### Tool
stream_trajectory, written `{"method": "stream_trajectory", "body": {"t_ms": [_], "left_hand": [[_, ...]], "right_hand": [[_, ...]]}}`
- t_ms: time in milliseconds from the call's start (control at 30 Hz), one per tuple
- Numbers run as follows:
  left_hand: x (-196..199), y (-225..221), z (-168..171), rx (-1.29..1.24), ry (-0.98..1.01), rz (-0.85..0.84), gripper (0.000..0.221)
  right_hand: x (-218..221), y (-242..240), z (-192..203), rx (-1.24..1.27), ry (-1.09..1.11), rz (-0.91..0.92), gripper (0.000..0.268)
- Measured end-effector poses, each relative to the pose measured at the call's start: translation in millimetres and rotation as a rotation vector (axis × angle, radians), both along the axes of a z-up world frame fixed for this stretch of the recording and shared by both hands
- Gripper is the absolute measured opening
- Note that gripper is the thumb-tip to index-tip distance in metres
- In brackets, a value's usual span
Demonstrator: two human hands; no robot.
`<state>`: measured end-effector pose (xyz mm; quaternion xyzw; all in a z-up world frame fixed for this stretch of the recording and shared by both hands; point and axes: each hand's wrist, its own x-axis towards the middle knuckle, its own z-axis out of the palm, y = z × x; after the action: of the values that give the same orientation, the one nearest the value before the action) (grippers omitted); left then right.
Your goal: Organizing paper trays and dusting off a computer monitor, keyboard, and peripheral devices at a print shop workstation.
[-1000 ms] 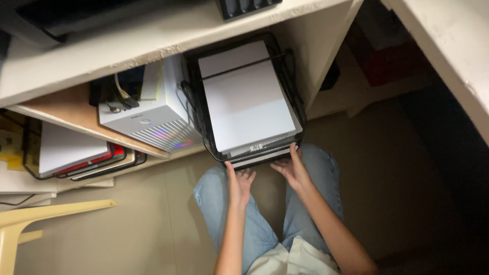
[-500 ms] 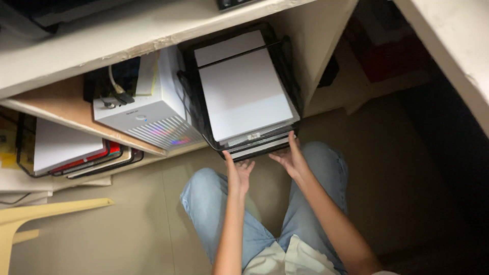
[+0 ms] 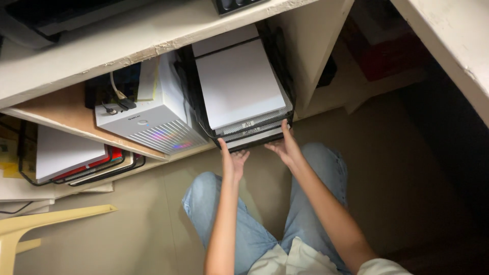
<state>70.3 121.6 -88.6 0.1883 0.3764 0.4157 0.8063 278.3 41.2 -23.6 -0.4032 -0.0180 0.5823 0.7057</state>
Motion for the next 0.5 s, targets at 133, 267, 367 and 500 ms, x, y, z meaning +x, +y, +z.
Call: {"method": "stream_trajectory", "body": {"t_ms": [133,267,367,500], "left_hand": [[6,11,30,-0.088,0.006,0.041,0.137],[9,31,28,-0.084,0.011,0.018,0.140],[9,49,8,-0.037,0.000,-0.037,0.140],[14,51,36,0.015,-0.013,-0.100,0.139]], "right_hand": [[4,17,-12,-0.003,0.041,0.012,0.101],[8,35,-18,0.023,0.056,0.019,0.105],[10,46,-12,0.023,0.049,0.027,0.107],[20,61,-30,0.103,0.034,0.082,0.106]]}}
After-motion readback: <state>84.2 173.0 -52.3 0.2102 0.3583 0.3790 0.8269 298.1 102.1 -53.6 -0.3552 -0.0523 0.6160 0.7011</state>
